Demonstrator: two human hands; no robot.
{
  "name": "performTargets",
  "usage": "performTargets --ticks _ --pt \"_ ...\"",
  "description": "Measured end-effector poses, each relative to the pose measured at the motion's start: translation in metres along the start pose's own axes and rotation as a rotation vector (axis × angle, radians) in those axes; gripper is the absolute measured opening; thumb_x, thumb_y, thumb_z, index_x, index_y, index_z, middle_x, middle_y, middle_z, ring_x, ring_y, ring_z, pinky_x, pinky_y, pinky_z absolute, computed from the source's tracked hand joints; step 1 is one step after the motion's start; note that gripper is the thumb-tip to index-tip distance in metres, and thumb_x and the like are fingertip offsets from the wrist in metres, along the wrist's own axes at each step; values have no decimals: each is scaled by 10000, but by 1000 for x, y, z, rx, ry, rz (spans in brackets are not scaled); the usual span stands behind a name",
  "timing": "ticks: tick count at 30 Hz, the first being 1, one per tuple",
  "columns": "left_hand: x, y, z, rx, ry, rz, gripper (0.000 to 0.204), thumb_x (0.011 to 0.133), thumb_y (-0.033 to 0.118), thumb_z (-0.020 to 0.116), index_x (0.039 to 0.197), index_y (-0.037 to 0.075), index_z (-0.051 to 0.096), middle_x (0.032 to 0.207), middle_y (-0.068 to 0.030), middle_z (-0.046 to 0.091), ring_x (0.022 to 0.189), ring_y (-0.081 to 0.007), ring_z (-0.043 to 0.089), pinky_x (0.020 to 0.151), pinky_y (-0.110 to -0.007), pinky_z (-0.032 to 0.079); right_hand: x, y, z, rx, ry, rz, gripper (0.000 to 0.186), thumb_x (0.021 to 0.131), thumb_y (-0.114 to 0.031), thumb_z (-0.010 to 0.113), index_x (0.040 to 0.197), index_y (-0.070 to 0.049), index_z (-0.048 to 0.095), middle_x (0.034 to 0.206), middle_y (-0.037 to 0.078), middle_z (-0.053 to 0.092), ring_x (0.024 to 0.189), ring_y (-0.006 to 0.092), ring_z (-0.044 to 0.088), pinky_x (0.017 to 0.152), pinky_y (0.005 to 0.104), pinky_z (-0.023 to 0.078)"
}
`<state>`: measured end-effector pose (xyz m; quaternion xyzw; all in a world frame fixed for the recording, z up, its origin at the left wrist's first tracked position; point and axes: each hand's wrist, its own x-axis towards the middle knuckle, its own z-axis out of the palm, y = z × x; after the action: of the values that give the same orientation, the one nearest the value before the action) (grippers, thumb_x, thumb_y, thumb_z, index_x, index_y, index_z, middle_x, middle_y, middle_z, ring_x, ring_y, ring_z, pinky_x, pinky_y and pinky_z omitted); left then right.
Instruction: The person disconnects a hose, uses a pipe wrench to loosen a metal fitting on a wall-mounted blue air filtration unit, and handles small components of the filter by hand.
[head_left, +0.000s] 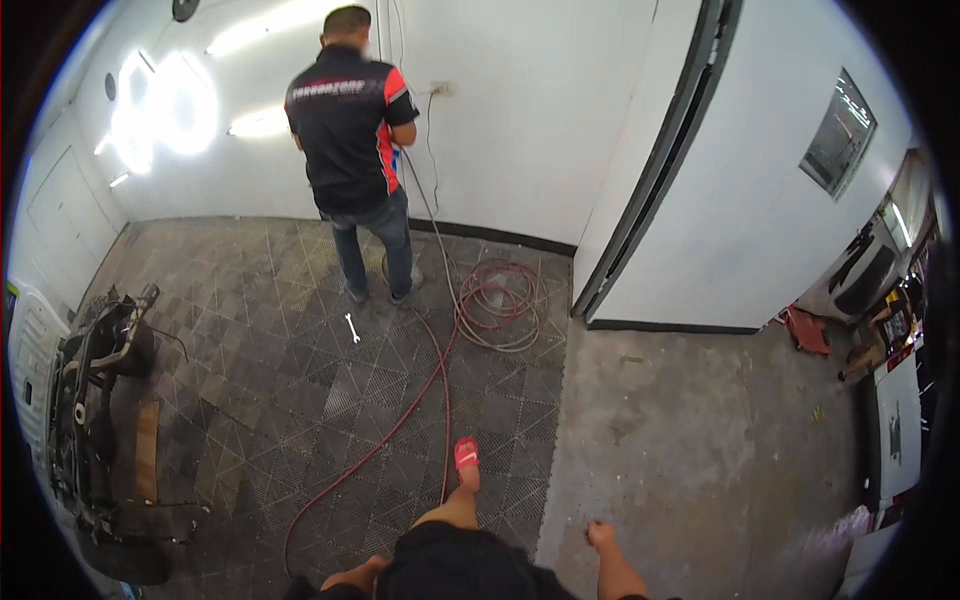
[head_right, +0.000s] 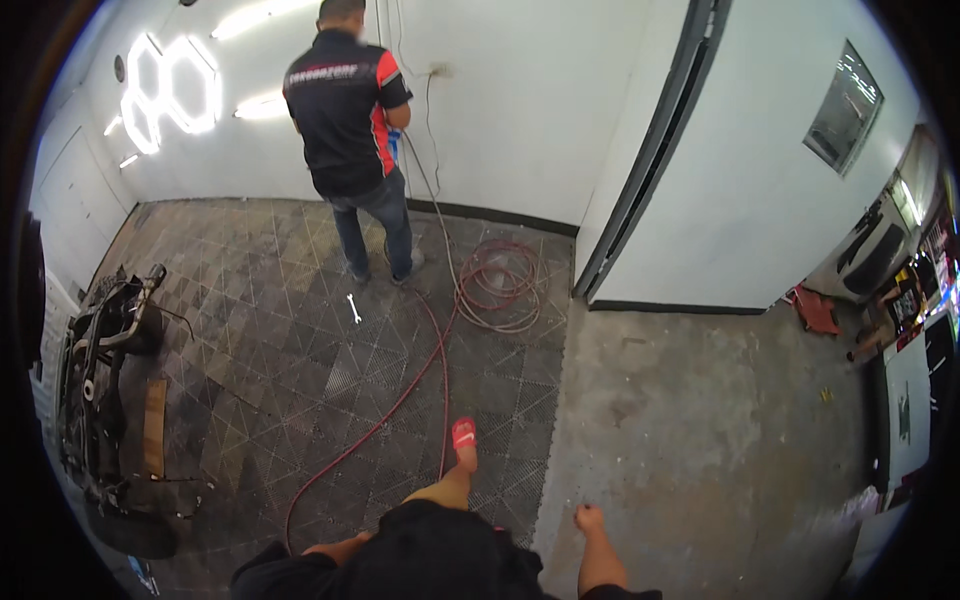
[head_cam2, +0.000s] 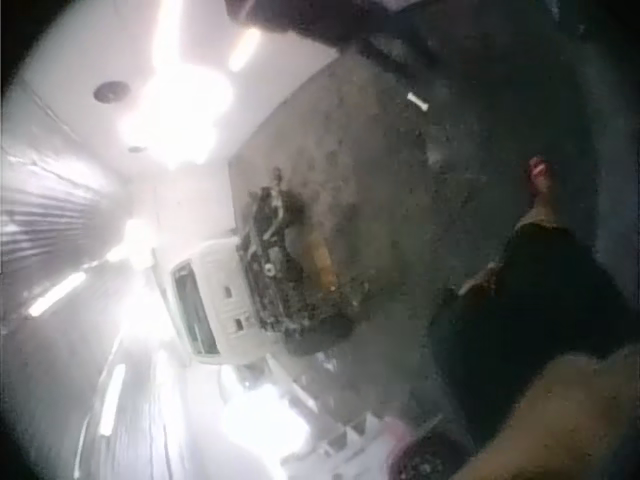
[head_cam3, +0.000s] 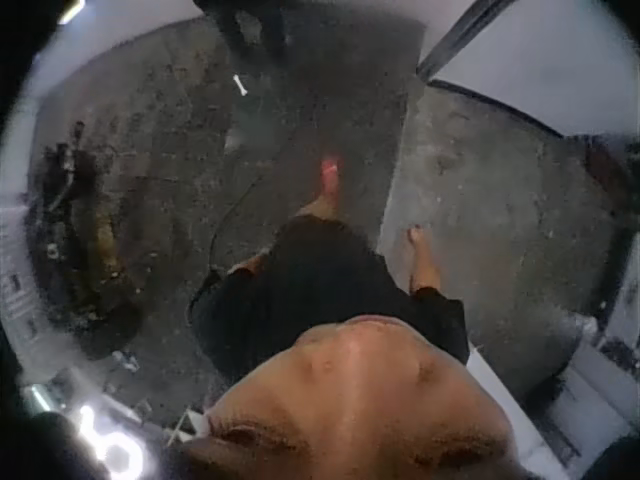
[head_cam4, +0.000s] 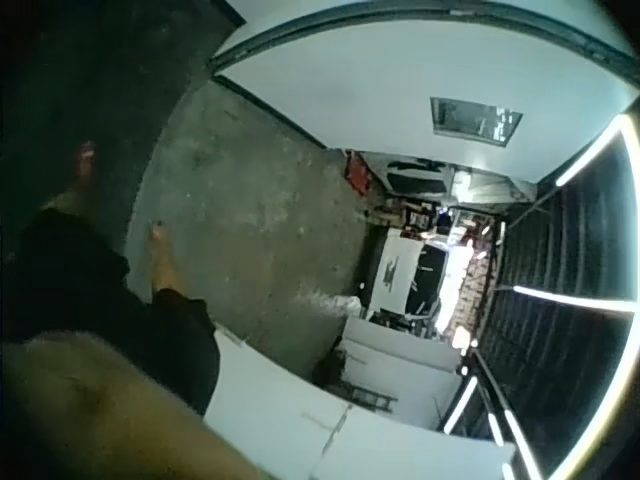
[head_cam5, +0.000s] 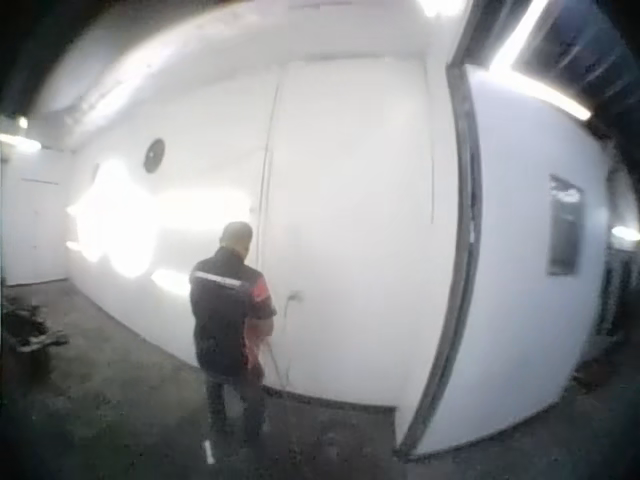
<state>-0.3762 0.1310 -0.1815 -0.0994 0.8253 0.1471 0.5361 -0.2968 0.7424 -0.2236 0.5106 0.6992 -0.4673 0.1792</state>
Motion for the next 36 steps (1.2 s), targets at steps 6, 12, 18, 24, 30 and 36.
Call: performTargets --ticks 6,12,18,24,30,36 --pt "151 94 -122 275 -15 304 610 964 557 528 1183 18 713 1205 -190 711 1154 -322 673 922 -403 536 -3 -170 55 -165 -168 -113 309 899 -244 673 1116 -28 715 839 144 727 674 240 687 595 384 539" --pt "204 294 -318 -396 333 362 493 876 346 527 1110 -50 704 1111 -275 705 1062 -459 671 949 -496 518 78 -251 63 -424 8 -270 291 892 -237 675 1093 -34 736 872 170 730 736 249 701 659 383 539" --pt "228 377 -409 -963 242 361 383 882 277 533 965 -53 709 895 -218 736 819 -350 736 761 -437 572 113 -382 76 -234 -147 -56 274 893 -230 666 1059 -25 740 908 182 732 795 268 707 712 397 547" --pt "306 305 -397 -334 271 318 332 895 243 533 886 -27 726 882 -195 738 795 -329 734 741 -429 570 205 -494 101 -340 -269 -5 261 893 -223 657 1025 -15 744 944 193 734 854 288 713 764 411 556" --pt "261 281 -436 291 34 185 312 913 275 601 1069 40 734 1091 -207 725 991 -344 715 839 -452 576 339 -592 111 -562 -409 236 253 893 -216 648 990 -6 749 980 205 736 913 307 720 816 426 565" --pt "270 323 -553 118 461 127 384 903 236 648 1201 -5 658 1013 -167 720 910 -344 716 785 -426 588 511 -885 191 -713 -122 -675 366 877 -285 600 975 40 735 879 226 730 806 368 715 749 473 547"
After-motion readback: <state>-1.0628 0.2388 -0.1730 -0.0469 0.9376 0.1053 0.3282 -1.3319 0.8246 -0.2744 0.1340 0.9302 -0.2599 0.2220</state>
